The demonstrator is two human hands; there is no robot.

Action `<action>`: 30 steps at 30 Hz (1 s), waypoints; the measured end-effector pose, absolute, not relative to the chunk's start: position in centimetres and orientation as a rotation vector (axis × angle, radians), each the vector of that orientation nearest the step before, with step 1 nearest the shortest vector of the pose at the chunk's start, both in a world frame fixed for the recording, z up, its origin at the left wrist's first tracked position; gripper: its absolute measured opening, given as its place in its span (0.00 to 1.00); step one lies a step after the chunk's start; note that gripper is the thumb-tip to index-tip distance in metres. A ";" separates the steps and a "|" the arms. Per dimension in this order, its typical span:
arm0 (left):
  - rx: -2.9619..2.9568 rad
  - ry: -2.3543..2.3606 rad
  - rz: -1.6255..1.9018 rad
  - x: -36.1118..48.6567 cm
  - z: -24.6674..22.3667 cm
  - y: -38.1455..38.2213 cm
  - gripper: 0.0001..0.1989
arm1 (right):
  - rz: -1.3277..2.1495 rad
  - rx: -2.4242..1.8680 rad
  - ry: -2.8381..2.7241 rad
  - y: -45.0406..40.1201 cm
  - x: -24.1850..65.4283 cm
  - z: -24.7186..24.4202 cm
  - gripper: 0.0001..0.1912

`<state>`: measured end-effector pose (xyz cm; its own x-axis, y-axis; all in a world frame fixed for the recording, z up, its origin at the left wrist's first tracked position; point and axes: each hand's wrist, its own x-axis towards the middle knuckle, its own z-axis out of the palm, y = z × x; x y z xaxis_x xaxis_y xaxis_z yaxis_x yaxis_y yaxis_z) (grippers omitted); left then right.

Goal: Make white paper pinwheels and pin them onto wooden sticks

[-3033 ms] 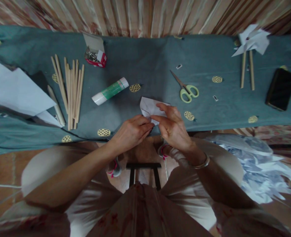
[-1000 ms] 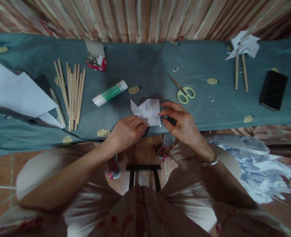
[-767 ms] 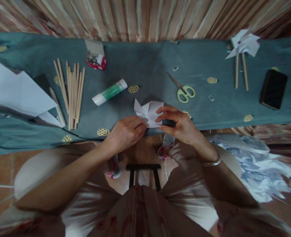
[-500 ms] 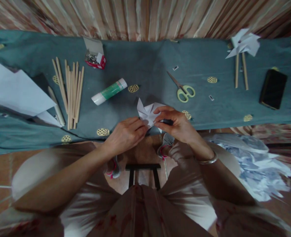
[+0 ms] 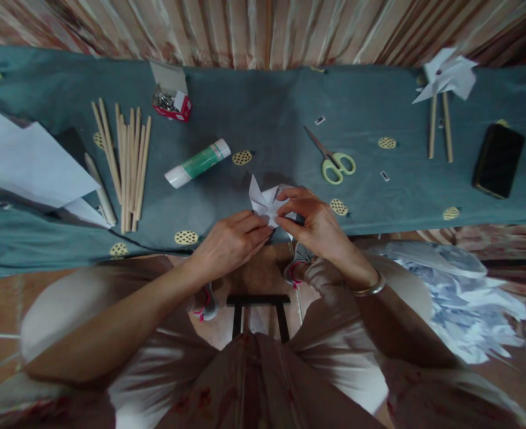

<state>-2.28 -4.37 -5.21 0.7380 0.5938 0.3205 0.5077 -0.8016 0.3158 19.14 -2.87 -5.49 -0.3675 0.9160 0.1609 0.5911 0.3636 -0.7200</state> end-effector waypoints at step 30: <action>2.640 0.897 0.664 -1.8 -5.8 -4.3 0.11 | 0.687 -1.385 -2.038 -3.4 18.3 -5.6 0.05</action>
